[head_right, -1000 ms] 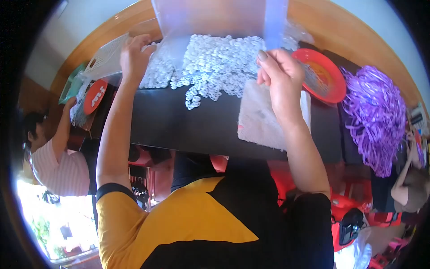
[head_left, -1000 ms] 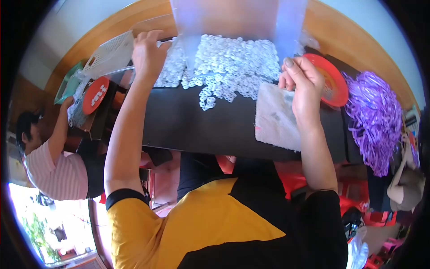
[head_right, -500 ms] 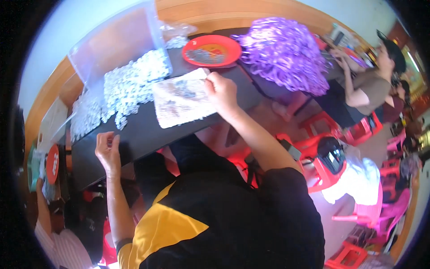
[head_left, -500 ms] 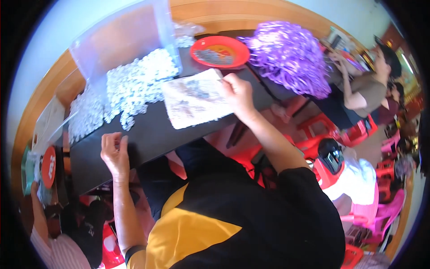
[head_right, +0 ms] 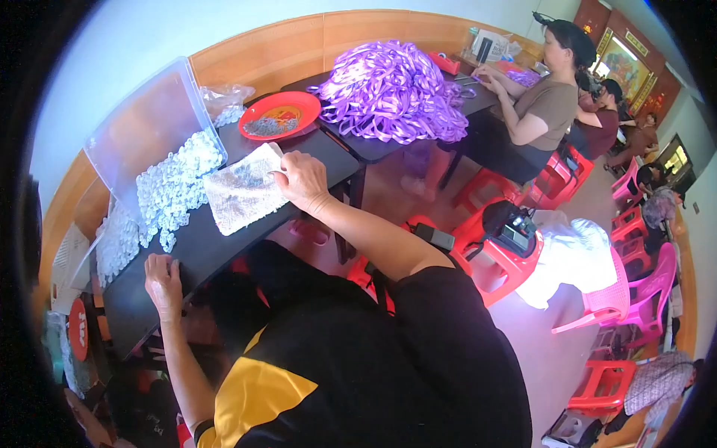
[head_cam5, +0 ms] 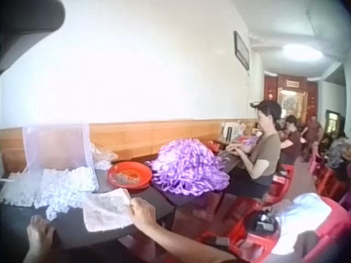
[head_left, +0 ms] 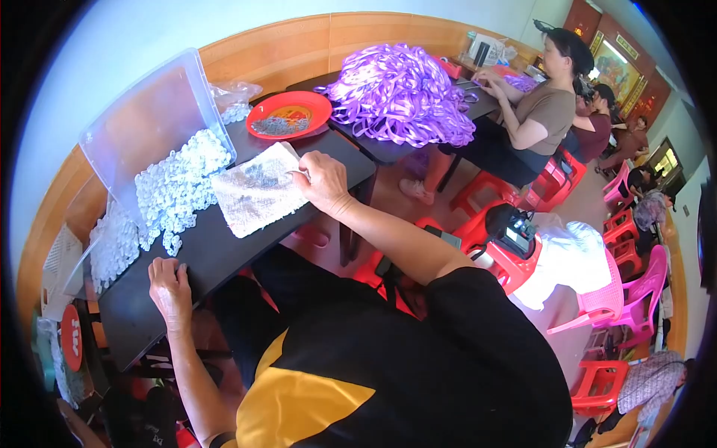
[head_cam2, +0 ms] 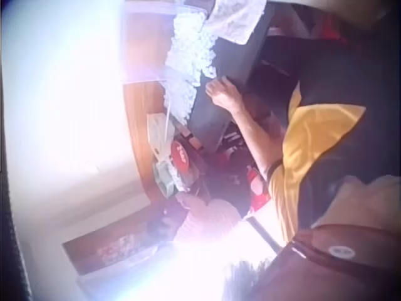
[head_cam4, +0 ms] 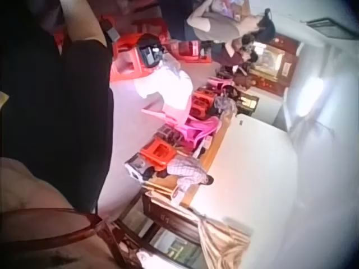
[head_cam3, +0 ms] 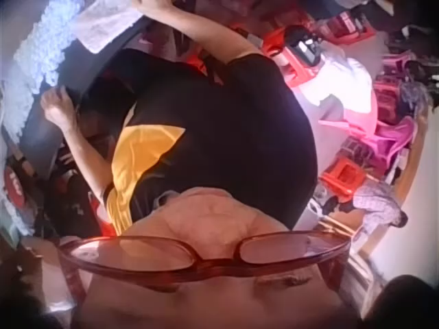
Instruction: The recorder is picking up small white plastic components from a large bin, inspecting them while wiping them with a small white cloth, and then placing them in a tray.
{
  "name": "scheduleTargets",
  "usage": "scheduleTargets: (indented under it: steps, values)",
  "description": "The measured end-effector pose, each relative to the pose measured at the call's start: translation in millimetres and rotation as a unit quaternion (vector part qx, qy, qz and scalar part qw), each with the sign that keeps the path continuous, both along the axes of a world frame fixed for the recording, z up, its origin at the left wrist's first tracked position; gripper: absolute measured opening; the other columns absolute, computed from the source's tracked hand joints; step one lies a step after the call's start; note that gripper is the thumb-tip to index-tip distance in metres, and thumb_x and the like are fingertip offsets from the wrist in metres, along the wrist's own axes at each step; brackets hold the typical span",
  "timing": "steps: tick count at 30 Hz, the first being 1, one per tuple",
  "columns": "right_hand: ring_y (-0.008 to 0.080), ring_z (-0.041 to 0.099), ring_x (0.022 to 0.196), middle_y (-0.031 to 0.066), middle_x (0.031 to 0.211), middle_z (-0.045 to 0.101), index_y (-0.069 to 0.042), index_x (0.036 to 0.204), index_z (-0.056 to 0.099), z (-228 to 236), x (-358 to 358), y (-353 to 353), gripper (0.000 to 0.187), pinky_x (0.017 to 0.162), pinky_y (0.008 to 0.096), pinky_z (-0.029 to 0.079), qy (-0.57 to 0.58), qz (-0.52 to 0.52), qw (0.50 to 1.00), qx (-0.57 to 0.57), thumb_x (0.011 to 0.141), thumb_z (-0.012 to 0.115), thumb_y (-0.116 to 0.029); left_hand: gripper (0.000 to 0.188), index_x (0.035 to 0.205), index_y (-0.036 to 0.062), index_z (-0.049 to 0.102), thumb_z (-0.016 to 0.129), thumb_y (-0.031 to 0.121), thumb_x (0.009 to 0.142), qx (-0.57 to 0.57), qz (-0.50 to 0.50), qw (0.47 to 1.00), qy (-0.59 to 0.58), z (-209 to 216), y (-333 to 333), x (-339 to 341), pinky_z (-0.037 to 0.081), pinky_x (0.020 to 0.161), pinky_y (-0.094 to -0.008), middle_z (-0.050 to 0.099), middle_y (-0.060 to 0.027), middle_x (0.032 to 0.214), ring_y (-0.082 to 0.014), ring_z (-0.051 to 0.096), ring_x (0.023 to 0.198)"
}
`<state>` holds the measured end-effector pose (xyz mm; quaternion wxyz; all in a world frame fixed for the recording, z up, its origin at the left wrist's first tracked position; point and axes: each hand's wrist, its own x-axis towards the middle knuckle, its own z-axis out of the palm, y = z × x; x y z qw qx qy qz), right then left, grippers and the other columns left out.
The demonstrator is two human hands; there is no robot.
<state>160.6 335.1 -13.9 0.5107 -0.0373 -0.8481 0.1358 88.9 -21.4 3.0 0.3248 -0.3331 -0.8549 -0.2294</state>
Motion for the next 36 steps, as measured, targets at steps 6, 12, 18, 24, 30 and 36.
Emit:
scheduleTargets:
  steps: [6, 12, 18, 24, 30, 36]
  values:
    - [0.0294, 0.059, 0.065, 0.0079, 0.07, 0.056, -0.01, 0.076, 0.053, -5, -6, -7, 0.019, 0.056, 0.0424, 0.045, -0.024, -0.009, 1.0, 0.008, 0.073, 0.071, -0.017, 0.013, 0.08, 0.0029, 0.055, 0.066, -0.001, 0.075, -0.01, -0.014, 1.0, 0.003, -6, -14, -6, 0.047, 0.069, -0.0435, 0.053, -0.0126, 0.083, -0.0336, 0.055, 0.083]
    - [0.0308, 0.061, 0.068, 0.0077, 0.073, 0.059, -0.01, 0.079, 0.055, -3, -5, -5, 0.019, 0.058, 0.044, 0.047, -0.059, -0.009, 0.998, 0.014, 0.075, 0.071, -0.019, 0.012, 0.079, 0.0037, 0.055, 0.066, 0.003, 0.075, -0.02, -0.009, 1.0, -0.007, -4, -13, -8, 0.047, 0.067, -0.0424, 0.052, -0.012, 0.083, -0.032, 0.054, 0.082]
    - [0.029, 0.061, 0.07, 0.0065, 0.073, 0.059, -0.01, 0.076, 0.056, 0, -2, -4, 0.016, 0.06, 0.0418, 0.048, -0.098, -0.019, 0.995, 0.022, 0.075, 0.069, -0.017, 0.022, 0.077, 0.005, 0.053, 0.073, 0.01, 0.07, -0.004, -0.015, 0.999, -0.029, 3, -9, -4, 0.046, 0.064, -0.0418, 0.051, -0.011, 0.083, -0.0306, 0.053, 0.082]
    - [0.0308, 0.06, 0.071, 0.0088, 0.074, 0.058, -0.007, 0.077, 0.055, 2, -3, -10, 0.017, 0.06, 0.0432, 0.047, -0.105, -0.012, 0.994, 0.023, 0.075, 0.069, -0.017, 0.021, 0.087, 0.0025, 0.06, 0.073, 0.002, 0.07, 0.076, -0.065, 0.994, -0.035, 1, -16, 0, 0.05, 0.067, -0.0404, 0.057, -0.0128, 0.086, -0.0318, 0.058, 0.08]
    - [0.0304, 0.062, 0.073, 0.0081, 0.074, 0.06, -0.008, 0.076, 0.055, 0, 4, 0, 0.018, 0.061, 0.0446, 0.047, -0.102, -0.032, 0.994, 0.03, 0.076, 0.07, -0.018, 0.015, 0.094, 0.0033, 0.066, 0.064, -0.003, 0.081, 0.237, -0.059, 0.966, 0.087, 97, -46, 82, 0.053, 0.069, -0.032, 0.064, -0.0112, 0.096, -0.0243, 0.063, 0.081]
    - [0.0329, 0.062, 0.078, 0.0116, 0.08, 0.062, -0.008, 0.079, 0.059, 6, -7, -16, 0.019, 0.066, 0.0462, 0.049, -0.124, -0.031, 0.992, 0.021, 0.082, 0.064, -0.026, 0.039, 0.127, 0.0002, 0.041, 0.047, 0.025, 0.097, 0.147, 0.049, 0.95, 0.271, 163, -139, 213, 0.048, 0.094, -0.0394, 0.055, -0.0165, 0.121, -0.0275, 0.056, 0.11]
